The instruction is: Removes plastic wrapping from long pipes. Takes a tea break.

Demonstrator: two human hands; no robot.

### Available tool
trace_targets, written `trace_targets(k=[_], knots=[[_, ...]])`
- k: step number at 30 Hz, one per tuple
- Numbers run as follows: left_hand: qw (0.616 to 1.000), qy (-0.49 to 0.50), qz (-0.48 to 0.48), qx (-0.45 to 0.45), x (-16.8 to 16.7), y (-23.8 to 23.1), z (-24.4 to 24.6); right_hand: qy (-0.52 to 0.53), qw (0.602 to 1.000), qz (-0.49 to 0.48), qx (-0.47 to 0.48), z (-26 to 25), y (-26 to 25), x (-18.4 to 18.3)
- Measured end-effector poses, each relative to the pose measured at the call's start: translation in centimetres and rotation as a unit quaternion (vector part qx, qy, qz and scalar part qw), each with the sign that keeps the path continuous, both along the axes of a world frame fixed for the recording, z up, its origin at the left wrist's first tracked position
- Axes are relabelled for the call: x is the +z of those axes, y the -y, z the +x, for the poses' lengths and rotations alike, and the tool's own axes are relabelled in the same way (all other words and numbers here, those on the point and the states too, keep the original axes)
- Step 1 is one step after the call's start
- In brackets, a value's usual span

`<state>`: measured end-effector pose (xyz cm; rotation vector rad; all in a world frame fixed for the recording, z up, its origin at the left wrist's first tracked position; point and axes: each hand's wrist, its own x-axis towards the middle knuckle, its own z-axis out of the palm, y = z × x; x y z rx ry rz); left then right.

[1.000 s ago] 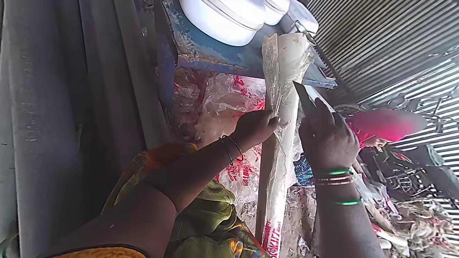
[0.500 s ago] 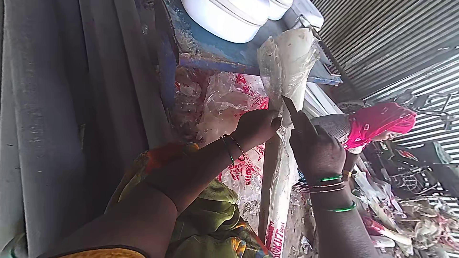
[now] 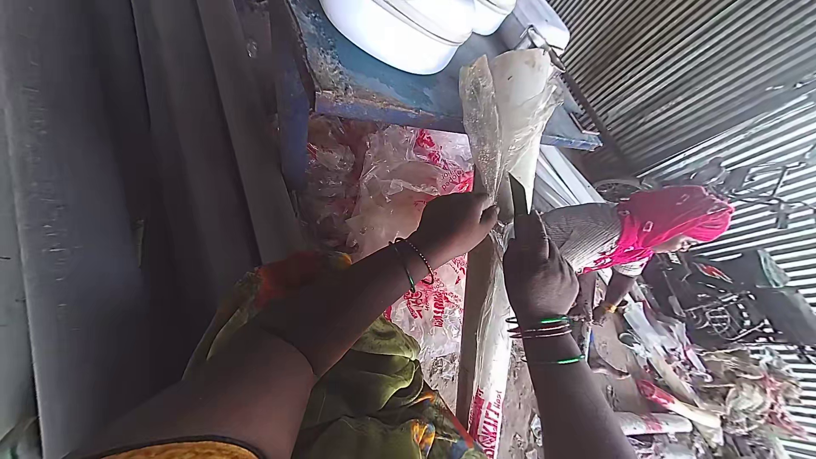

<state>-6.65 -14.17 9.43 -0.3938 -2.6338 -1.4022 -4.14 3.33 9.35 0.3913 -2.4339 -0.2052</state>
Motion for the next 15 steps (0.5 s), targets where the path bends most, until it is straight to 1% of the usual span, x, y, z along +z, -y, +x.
trace_targets(k=[3, 4, 6, 9, 12, 14, 15], knots=[[1.000, 0.004, 0.002, -0.006, 0.1, 0.1, 0.0, -0.032, 0.999, 0.014, 0.003, -1.0, 0.8, -0.1], [1.000, 0.002, 0.003, -0.005, 0.0, 0.1, 0.0, -0.027, 1.000, 0.010, -0.005, -1.3, 1.2, 0.2], [1.000, -0.006, 0.002, 0.000, -0.1, 0.0, 0.0, 0.019, 0.999, -0.013, -0.037, -1.6, 1.7, 0.9], [1.000, -0.012, -0.003, 0.001, -0.1, -0.1, 0.0, 0.114, 0.988, -0.084, -0.058, -1.8, 1.9, 2.0], [1.000, -0.013, -0.008, 0.003, -0.2, -0.1, 0.0, 0.145, 0.973, -0.179, 0.000, -2.0, 1.4, 2.5], [1.000, -0.012, -0.008, 0.002, -0.1, -0.1, 0.1, 0.143, 0.958, -0.248, 0.028, -1.7, 0.9, 3.0], [1.000, -0.010, -0.007, -0.001, -0.1, 0.0, 0.1, 0.140, 0.953, -0.267, 0.033, -1.3, 0.6, 3.2]])
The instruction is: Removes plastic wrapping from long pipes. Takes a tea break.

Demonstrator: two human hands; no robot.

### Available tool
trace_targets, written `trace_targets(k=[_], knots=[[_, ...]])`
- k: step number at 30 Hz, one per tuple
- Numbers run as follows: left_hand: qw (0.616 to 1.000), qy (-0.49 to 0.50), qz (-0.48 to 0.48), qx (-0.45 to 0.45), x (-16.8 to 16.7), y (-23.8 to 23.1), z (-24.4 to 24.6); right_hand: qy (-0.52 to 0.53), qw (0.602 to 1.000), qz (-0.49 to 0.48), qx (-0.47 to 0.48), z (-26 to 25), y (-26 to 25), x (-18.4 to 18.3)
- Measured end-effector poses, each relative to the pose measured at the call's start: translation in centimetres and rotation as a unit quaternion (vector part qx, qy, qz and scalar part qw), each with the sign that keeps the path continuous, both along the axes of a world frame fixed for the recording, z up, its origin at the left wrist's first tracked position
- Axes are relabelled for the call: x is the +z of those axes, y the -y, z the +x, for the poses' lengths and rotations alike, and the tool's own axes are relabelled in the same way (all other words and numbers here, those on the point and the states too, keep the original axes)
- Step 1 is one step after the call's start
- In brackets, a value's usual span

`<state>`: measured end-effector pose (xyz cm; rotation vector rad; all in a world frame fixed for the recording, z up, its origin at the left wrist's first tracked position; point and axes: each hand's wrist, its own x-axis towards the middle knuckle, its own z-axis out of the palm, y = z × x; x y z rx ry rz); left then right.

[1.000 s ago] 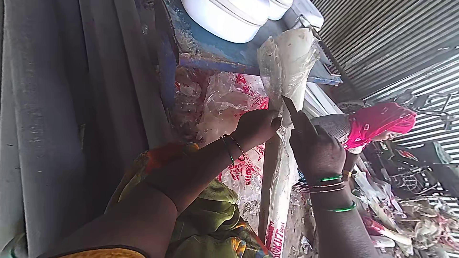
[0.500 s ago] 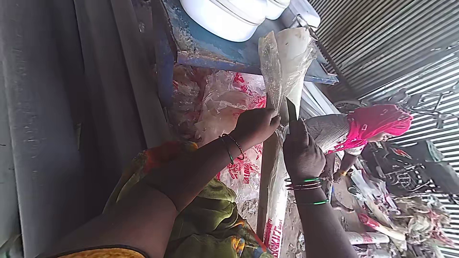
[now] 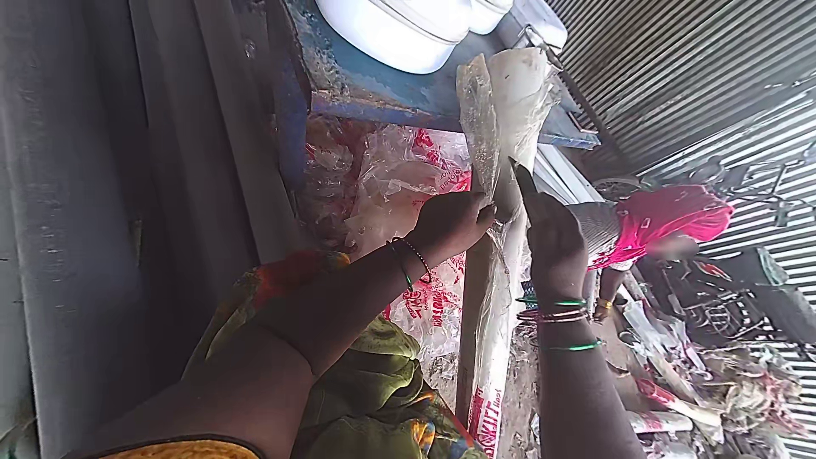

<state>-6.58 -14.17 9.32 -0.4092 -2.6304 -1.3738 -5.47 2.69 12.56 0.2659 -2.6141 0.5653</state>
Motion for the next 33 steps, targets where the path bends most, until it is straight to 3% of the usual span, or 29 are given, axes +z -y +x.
trace_targets(k=[5, 11, 14, 22, 25, 29, 31, 33], knots=[[1.000, 0.016, -0.002, -0.008, 0.2, 0.2, -0.1, -0.049, 0.998, -0.045, 0.020, 2.2, -1.1, -1.0], [1.000, 0.004, -0.007, -0.003, 0.0, 0.1, -0.1, -0.036, 0.991, 0.127, -0.015, 2.5, 0.2, -1.1], [1.000, 0.001, -0.009, 0.003, 0.0, 0.1, 0.0, -0.024, 0.991, 0.126, -0.026, 1.1, 0.9, -1.3], [1.000, 0.006, -0.012, -0.010, 0.2, 0.4, 0.0, 0.040, 0.996, -0.076, 0.027, -1.9, 3.3, -0.1], [1.000, 0.011, -0.013, -0.005, 0.1, 0.3, 0.0, 0.097, 0.953, -0.276, 0.074, -3.0, 4.2, 0.6], [1.000, 0.001, -0.016, 0.008, -0.4, 0.1, -0.3, 0.201, 0.841, -0.495, 0.085, -3.3, 5.1, 1.6], [1.000, -0.008, -0.016, 0.016, -0.8, 0.1, -0.4, 0.227, 0.816, -0.524, 0.086, -3.1, 4.9, 1.7], [0.999, -0.019, -0.015, 0.023, -1.1, -0.2, -0.5, 0.205, 0.842, -0.491, 0.088, -2.8, 4.1, 1.4]])
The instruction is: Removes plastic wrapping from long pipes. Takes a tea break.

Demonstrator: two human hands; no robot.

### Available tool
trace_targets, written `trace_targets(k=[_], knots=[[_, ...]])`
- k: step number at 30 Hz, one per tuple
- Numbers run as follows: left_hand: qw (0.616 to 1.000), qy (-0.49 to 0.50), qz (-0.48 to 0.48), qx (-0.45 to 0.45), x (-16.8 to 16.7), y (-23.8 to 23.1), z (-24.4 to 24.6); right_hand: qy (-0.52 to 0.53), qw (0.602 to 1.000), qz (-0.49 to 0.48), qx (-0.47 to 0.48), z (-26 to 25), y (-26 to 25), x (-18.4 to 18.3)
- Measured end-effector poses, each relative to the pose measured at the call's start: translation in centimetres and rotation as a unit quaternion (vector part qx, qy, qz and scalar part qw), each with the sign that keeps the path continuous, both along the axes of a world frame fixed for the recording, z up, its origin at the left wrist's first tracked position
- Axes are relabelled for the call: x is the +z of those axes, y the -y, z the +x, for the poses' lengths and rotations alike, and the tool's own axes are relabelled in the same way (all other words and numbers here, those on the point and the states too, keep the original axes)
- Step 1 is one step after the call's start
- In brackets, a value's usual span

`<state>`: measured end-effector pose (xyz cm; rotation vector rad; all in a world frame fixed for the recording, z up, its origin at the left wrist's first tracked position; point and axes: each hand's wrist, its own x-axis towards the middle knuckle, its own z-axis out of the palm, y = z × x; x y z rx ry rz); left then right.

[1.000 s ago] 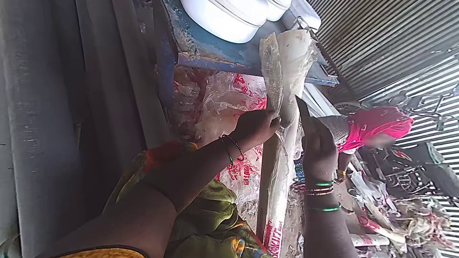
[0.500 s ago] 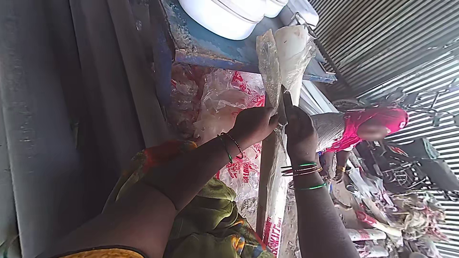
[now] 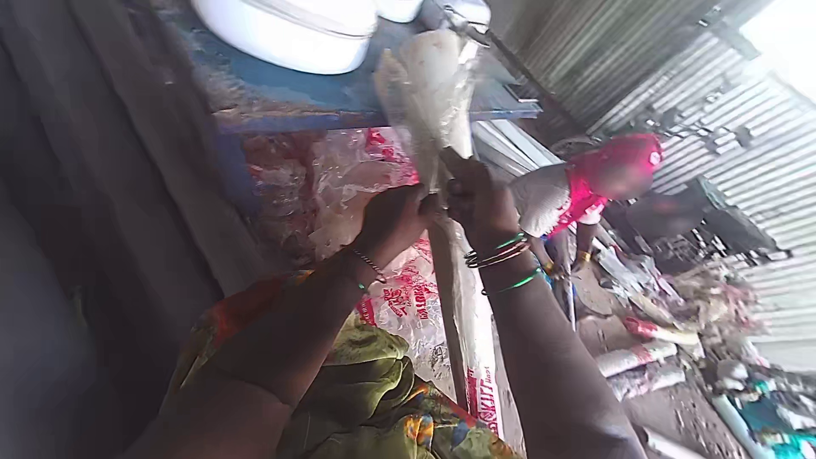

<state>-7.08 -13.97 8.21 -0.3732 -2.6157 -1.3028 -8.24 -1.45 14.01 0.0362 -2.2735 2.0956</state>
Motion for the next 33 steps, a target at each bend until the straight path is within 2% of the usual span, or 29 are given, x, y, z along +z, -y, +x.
trace_targets(k=[2, 5, 7, 9, 13, 16, 19, 23, 27, 30, 33], knots=[[1.000, 0.008, 0.007, 0.000, 0.0, -0.1, 0.0, -0.071, 0.989, 0.128, 0.002, 0.6, -1.6, -0.3], [1.000, 0.023, 0.014, 0.015, 0.2, 0.0, 0.2, -0.159, 0.922, 0.351, -0.025, 1.8, -4.2, -1.0], [0.999, 0.024, 0.021, 0.028, 0.2, -0.2, 0.3, -0.188, 0.888, 0.418, -0.035, 2.9, -5.7, -1.7], [0.999, 0.018, 0.034, 0.036, 0.0, -0.6, 0.2, -0.194, 0.879, 0.435, -0.031, 4.2, -7.3, -2.2], [0.992, 0.030, 0.115, 0.038, -1.0, -1.4, 0.3, -0.187, 0.889, 0.416, -0.037, 6.9, -9.8, -3.4], [0.994, 0.061, 0.091, -0.002, -0.8, -1.9, 0.6, -0.192, 0.894, 0.400, -0.065, 8.1, -11.7, -4.4], [0.991, 0.109, 0.069, -0.032, -1.2, -2.7, 0.6, -0.138, 0.907, 0.387, -0.097, 9.3, -12.4, -4.9], [0.985, 0.131, 0.101, -0.042, -1.6, -3.7, 0.7, -0.121, 0.905, 0.392, -0.113, 9.6, -12.8, -5.7], [0.977, 0.125, 0.157, -0.066, -1.5, -3.5, 0.8, -0.166, 0.869, 0.455, -0.107, 9.2, -11.8, -4.8], [0.980, 0.120, 0.137, -0.082, -1.0, -3.0, 0.8, -0.240, 0.831, 0.492, -0.099, 8.3, -10.4, -4.3], [0.981, 0.116, 0.125, -0.089, -0.9, -2.8, 0.9, -0.271, 0.809, 0.516, -0.081, 7.3, -9.0, -3.8]])
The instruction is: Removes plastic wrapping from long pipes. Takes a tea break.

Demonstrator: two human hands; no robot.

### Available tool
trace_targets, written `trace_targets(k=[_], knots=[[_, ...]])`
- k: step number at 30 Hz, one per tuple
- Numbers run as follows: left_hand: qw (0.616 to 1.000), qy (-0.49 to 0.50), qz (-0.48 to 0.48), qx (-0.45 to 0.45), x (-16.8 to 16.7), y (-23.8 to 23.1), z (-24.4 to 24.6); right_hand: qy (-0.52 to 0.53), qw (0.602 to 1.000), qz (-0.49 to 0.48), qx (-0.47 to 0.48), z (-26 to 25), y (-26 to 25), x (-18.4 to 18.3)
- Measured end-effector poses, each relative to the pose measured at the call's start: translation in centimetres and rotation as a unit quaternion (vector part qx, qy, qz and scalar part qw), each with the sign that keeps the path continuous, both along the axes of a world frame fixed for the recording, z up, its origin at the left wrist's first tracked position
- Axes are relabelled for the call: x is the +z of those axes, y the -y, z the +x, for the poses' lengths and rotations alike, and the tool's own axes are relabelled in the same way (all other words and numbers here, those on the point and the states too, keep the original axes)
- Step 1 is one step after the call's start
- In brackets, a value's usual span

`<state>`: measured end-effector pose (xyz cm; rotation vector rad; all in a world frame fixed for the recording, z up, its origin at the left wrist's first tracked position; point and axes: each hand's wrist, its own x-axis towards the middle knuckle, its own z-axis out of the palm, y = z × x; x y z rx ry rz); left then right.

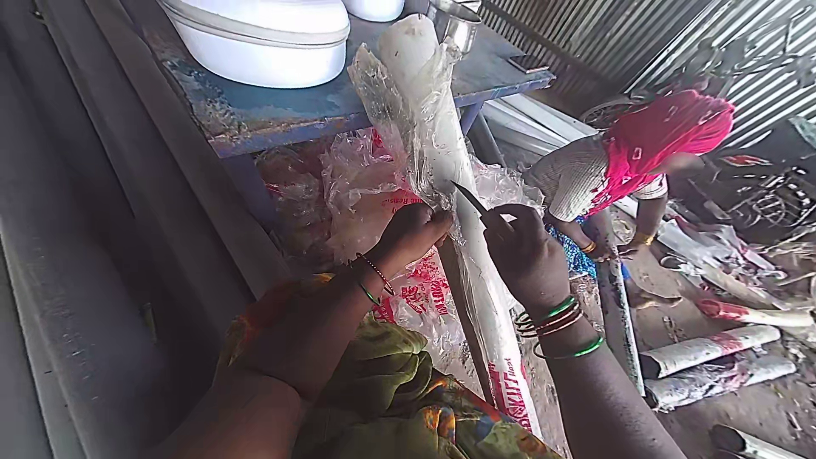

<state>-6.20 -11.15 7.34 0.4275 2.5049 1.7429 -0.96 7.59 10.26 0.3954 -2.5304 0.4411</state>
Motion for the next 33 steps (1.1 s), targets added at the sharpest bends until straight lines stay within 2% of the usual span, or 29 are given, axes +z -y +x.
trace_targets(k=[3, 8, 14, 18, 20, 22, 27, 33], knots=[[1.000, -0.016, -0.010, -0.008, 0.0, 0.2, 0.0, 0.014, 0.999, 0.042, 0.002, -1.0, 1.0, 0.7], [0.999, -0.025, -0.046, -0.010, 0.4, 0.4, 0.2, 0.025, 0.998, 0.058, 0.010, -1.4, 1.0, 0.2], [0.996, -0.038, -0.075, -0.008, 0.4, 0.8, 0.3, 0.044, 0.995, 0.087, 0.026, 2.0, -0.7, -1.3], [0.996, -0.027, -0.086, -0.002, 0.5, 0.7, 0.4, 0.093, 0.994, -0.008, -0.063, 5.0, -2.8, -3.3], [0.996, -0.028, -0.080, 0.001, 0.4, 0.6, 0.4, 0.114, 0.989, -0.053, -0.075, 5.7, -4.0, -3.5], [0.996, -0.030, -0.089, 0.003, 0.5, 0.5, 0.4, 0.092, 0.991, -0.076, -0.059, 5.8, -4.4, -3.4], [0.994, -0.028, -0.104, 0.005, 0.7, 0.5, 0.4, -0.003, 1.000, -0.002, -0.020, 3.4, -1.9, -0.5], [0.992, -0.037, -0.118, -0.011, 0.6, 0.9, 0.2, -0.016, 0.997, 0.078, -0.014, -1.0, 1.5, 1.2]])
